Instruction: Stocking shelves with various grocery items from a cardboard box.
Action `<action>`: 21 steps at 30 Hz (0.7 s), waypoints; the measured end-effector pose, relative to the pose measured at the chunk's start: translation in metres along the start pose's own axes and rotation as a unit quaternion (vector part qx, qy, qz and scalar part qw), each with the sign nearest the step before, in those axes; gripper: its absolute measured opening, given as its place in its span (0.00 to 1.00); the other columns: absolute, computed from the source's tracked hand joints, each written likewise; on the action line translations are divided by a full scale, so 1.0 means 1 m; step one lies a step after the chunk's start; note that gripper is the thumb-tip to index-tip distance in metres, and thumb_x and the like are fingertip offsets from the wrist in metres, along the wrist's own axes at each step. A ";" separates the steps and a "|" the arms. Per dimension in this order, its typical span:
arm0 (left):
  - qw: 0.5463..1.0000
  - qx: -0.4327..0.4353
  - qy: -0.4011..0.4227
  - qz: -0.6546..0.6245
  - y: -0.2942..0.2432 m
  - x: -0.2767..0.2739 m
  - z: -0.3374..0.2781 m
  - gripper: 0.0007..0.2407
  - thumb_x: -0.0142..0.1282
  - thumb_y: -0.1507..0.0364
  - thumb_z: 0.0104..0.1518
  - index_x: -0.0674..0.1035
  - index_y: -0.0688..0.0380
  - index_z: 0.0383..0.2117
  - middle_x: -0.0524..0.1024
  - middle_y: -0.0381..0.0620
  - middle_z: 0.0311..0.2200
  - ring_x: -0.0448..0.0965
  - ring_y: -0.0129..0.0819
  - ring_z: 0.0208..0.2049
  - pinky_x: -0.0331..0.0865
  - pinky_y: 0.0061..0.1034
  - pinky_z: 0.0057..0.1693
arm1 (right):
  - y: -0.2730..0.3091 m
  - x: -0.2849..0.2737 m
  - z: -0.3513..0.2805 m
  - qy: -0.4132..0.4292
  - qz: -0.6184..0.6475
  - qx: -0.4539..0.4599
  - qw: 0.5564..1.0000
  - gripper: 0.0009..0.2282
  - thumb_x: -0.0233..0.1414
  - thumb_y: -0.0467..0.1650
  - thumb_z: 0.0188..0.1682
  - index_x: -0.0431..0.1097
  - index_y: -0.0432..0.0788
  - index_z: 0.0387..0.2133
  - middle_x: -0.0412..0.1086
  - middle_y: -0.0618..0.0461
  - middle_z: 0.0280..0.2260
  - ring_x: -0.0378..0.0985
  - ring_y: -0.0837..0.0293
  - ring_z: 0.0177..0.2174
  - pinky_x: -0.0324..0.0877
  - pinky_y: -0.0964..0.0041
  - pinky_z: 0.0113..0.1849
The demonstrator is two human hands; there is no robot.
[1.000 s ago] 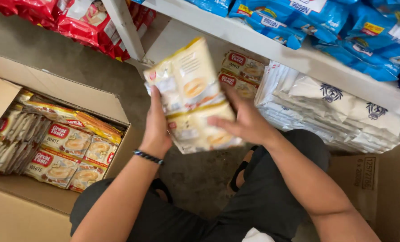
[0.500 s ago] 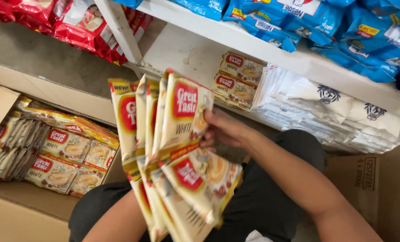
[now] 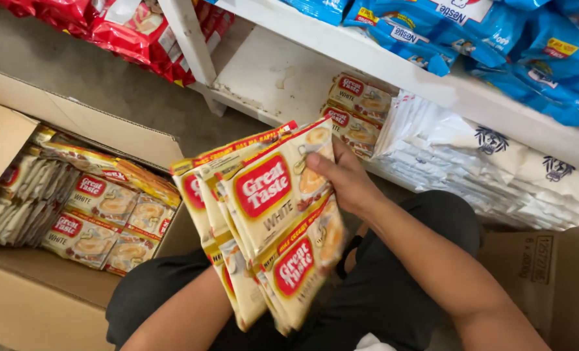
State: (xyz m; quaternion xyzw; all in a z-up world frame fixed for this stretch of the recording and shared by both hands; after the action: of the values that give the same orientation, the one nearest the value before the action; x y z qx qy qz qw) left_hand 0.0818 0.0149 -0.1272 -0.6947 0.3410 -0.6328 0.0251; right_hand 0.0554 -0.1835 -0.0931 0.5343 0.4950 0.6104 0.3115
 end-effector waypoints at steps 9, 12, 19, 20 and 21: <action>0.994 -0.008 0.096 0.043 -0.037 0.064 -0.042 0.39 0.42 0.40 0.59 0.68 0.67 0.63 0.75 0.61 0.56 0.78 0.50 0.55 0.73 0.45 0.61 | 0.047 -0.040 0.000 -0.023 0.079 -0.068 0.994 0.23 0.58 0.37 0.53 0.64 0.39 0.58 0.73 0.47 0.52 0.79 0.54 0.50 0.75 0.54 0.53; 0.815 0.286 0.019 0.504 -0.022 0.071 -0.057 0.27 0.64 0.64 0.64 0.66 0.62 0.64 0.77 0.55 0.58 0.78 0.46 0.59 0.73 0.38 0.65 | 0.049 -0.035 0.002 -0.073 0.047 -0.070 0.994 0.22 0.56 0.36 0.54 0.63 0.41 0.60 0.73 0.49 0.52 0.79 0.55 0.49 0.76 0.55 0.51; 0.812 0.334 -0.075 0.472 0.000 0.080 -0.079 0.32 0.67 0.69 0.58 0.61 0.60 0.67 0.80 0.49 0.53 0.80 0.29 0.54 0.77 0.29 0.60 | 0.046 -0.023 -0.005 -0.046 -0.062 -0.092 0.993 0.23 0.52 0.34 0.60 0.55 0.43 0.67 0.68 0.53 0.58 0.74 0.55 0.56 0.72 0.53 0.57; 0.838 0.337 -0.060 0.426 0.002 0.079 -0.076 0.32 0.66 0.70 0.59 0.62 0.61 0.68 0.80 0.50 0.53 0.80 0.32 0.54 0.77 0.29 0.60 | 0.048 -0.031 -0.005 -0.039 -0.067 -0.097 0.992 0.23 0.52 0.35 0.62 0.56 0.43 0.68 0.67 0.53 0.61 0.72 0.56 0.59 0.70 0.53 0.60; 0.832 0.345 -0.079 0.427 -0.003 0.075 -0.074 0.32 0.66 0.70 0.59 0.62 0.61 0.68 0.80 0.50 0.53 0.80 0.32 0.54 0.77 0.29 0.60 | 0.048 -0.028 -0.003 -0.020 -0.064 -0.089 0.994 0.23 0.52 0.35 0.62 0.56 0.43 0.68 0.67 0.53 0.61 0.72 0.56 0.59 0.70 0.53 0.60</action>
State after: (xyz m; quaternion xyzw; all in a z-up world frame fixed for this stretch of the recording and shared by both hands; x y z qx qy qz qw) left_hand 0.0146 0.0084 -0.0470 -0.4739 0.3603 -0.5785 0.5576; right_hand 0.0662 -0.2251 -0.0575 0.4840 0.4649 0.6202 0.4062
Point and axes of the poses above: each hand's wrist, its own z-axis towards the middle knuckle, its own x-axis out of the palm, y = z × x, the point moved 3 cm from there along z, towards the middle knuckle
